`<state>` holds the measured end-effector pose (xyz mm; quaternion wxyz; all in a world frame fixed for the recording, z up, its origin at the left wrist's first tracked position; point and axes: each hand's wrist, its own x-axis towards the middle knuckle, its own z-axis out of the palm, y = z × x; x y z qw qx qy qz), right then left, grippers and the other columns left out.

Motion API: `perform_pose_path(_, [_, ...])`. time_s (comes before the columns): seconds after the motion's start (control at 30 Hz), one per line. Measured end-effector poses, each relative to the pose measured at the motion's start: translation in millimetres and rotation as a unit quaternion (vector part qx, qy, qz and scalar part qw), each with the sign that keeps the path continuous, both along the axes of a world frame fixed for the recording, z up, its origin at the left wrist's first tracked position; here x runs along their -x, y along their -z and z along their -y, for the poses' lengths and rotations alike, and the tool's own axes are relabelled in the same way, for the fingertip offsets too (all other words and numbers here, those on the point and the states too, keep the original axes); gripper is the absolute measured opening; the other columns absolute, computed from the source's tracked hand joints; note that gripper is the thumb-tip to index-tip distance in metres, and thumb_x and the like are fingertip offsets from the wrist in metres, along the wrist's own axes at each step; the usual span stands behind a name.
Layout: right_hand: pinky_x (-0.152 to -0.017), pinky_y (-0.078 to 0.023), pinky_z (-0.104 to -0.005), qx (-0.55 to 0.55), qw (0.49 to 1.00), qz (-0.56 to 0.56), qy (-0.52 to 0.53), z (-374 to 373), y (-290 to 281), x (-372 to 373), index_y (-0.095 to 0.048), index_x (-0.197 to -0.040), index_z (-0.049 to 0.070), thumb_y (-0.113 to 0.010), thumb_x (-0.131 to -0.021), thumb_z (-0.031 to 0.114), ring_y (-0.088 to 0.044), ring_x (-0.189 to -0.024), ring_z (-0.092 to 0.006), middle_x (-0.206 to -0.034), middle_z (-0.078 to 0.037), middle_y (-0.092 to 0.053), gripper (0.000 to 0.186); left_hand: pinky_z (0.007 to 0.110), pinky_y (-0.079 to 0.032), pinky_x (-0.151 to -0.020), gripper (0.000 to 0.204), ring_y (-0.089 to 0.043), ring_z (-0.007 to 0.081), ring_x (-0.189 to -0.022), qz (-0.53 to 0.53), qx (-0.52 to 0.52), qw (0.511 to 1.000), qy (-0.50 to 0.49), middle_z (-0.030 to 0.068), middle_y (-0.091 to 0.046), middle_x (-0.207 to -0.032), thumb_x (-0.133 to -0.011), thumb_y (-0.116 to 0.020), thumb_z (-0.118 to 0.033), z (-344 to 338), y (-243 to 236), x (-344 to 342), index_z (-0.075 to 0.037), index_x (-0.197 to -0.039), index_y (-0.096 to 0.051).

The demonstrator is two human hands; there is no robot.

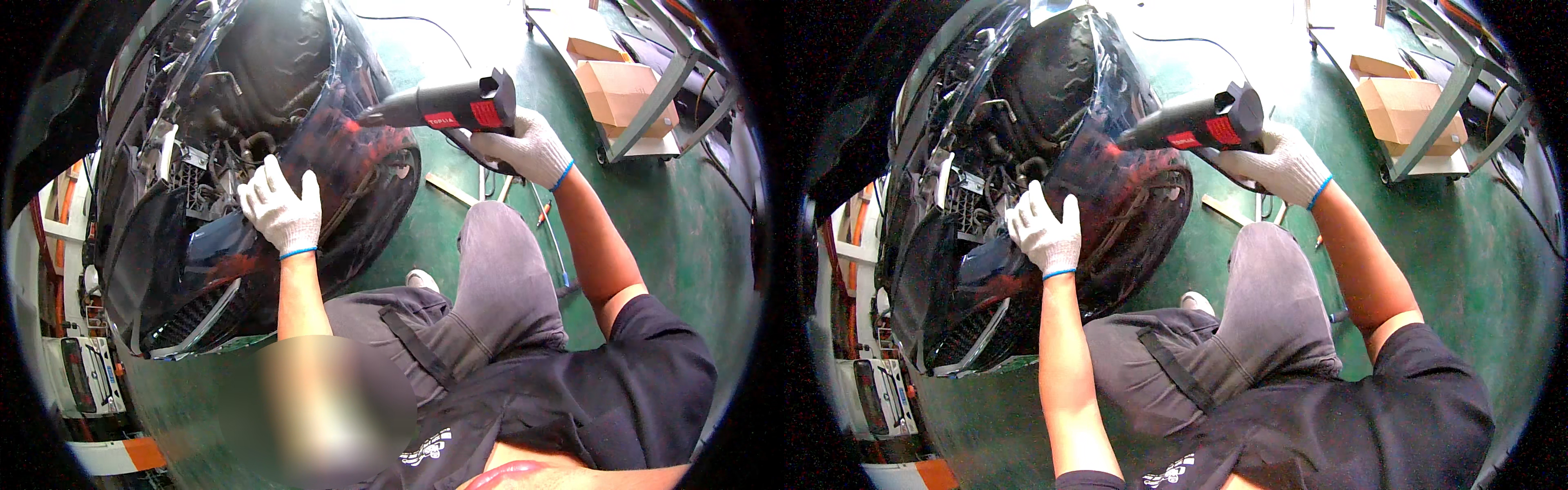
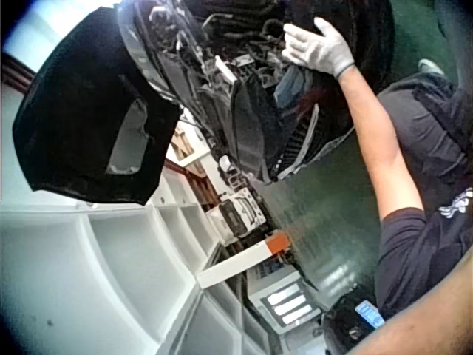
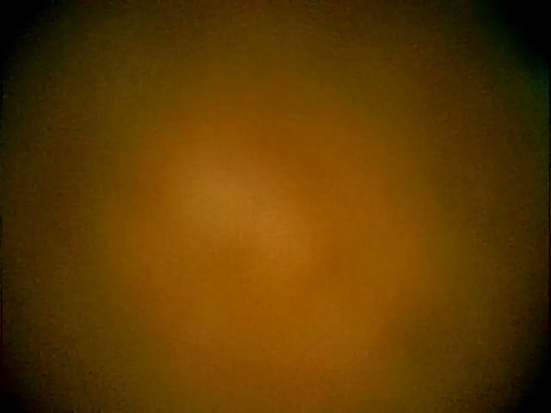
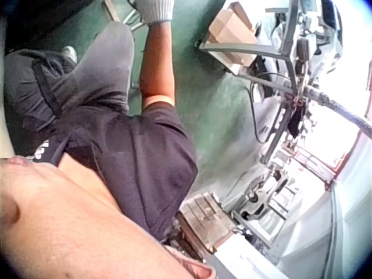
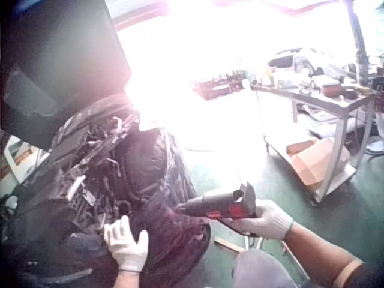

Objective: The person is repairing a damaged black car bumper. They use a heat gun to warm the plastic, a long metal rod to push out dents from the inside, and a wooden block to smooth the surface. The person also uses a white paper template to check the alignment of the repaired area.

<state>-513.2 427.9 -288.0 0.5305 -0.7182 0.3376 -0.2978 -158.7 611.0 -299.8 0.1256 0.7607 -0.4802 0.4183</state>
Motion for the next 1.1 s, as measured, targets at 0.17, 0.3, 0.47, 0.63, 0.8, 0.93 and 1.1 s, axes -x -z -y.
perform_pose_path(0.17, [-0.071,-0.051,-0.0285,0.039,0.999,-0.016,0.027,3,3,8,-0.079,-0.113,0.005,-0.081,-0.088,0.039,-0.060,-0.077,-0.0101,-0.085,-0.002,-0.069,0.042,0.054,-0.039,-0.114,0.068,-0.057,0.0366,-0.123,0.008,0.008,1.000,-0.001,0.0130,-0.063,-0.130,-0.088,-0.076,-0.049,1,0,0,-0.009,-0.141,-0.060])
perform_pose_path(0.3, [-0.073,-0.051,-0.0275,0.027,1.000,0.004,-0.002,-3,-7,2,-0.079,-0.112,0.005,-0.080,-0.089,0.031,-0.060,-0.079,-0.0080,-0.087,0.000,-0.070,0.035,0.054,-0.039,-0.114,0.069,-0.057,0.0377,-0.122,0.011,0.008,1.000,-0.002,0.0136,-0.063,-0.130,-0.088,-0.076,-0.048,-1,3,-1,-0.009,-0.141,-0.060])
perform_pose_path(0.47, [-0.069,-0.049,-0.0270,0.034,0.999,-0.016,0.019,-4,-4,2,-0.079,-0.111,0.006,-0.082,-0.088,0.037,-0.058,-0.076,-0.0082,-0.082,0.001,-0.068,0.039,0.054,-0.039,-0.114,0.068,-0.057,0.0368,-0.123,0.014,0.008,1.000,-0.004,0.0135,-0.063,-0.130,-0.088,-0.076,-0.048,0,1,-2,-0.008,-0.141,-0.060])
perform_pose_path(0.63, [-0.066,-0.048,-0.0269,0.000,1.000,-0.002,0.013,-5,-10,5,-0.079,-0.110,0.005,-0.082,-0.089,0.038,-0.057,-0.073,-0.0079,-0.079,0.001,-0.067,0.039,0.054,-0.038,-0.115,0.068,-0.057,0.0366,-0.124,0.006,0.006,1.000,-0.002,0.0134,-0.064,-0.130,-0.088,-0.076,-0.048,0,-1,-1,-0.008,-0.141,-0.060])
perform_pose_path(0.8, [-0.066,-0.048,-0.0266,0.015,1.000,-0.014,0.017,-2,-2,0,-0.079,-0.107,0.005,-0.082,-0.088,0.027,-0.058,-0.075,-0.0079,-0.083,0.000,-0.067,0.029,0.055,-0.038,-0.115,0.068,-0.056,0.0368,-0.125,-0.001,0.006,1.000,-0.002,0.0129,-0.063,-0.131,-0.088,-0.076,-0.047,1,4,-1,-0.009,-0.141,-0.059])
perform_pose_path(0.93, [-0.069,-0.050,-0.0277,0.045,0.997,-0.044,0.039,1,6,5,-0.080,-0.111,0.006,-0.083,-0.086,0.039,-0.059,-0.076,-0.0082,-0.082,0.000,-0.068,0.041,0.055,-0.038,-0.115,0.068,-0.056,0.0370,-0.125,0.003,0.007,1.000,-0.006,0.0130,-0.063,-0.131,-0.088,-0.076,-0.048,0,2,0,-0.010,-0.141,-0.059])
perform_pose_path(1.1, [-0.067,-0.048,-0.0267,-0.026,0.999,0.027,0.012,-5,-1,1,-0.077,-0.101,0.004,-0.081,-0.087,0.032,-0.059,-0.074,-0.0085,-0.080,0.000,-0.067,0.032,0.055,-0.038,-0.115,0.068,-0.056,0.0365,-0.126,0.002,0.002,1.000,-0.013,0.0132,-0.063,-0.131,-0.088,-0.075,-0.048,1,2,-2,-0.009,-0.142,-0.059])
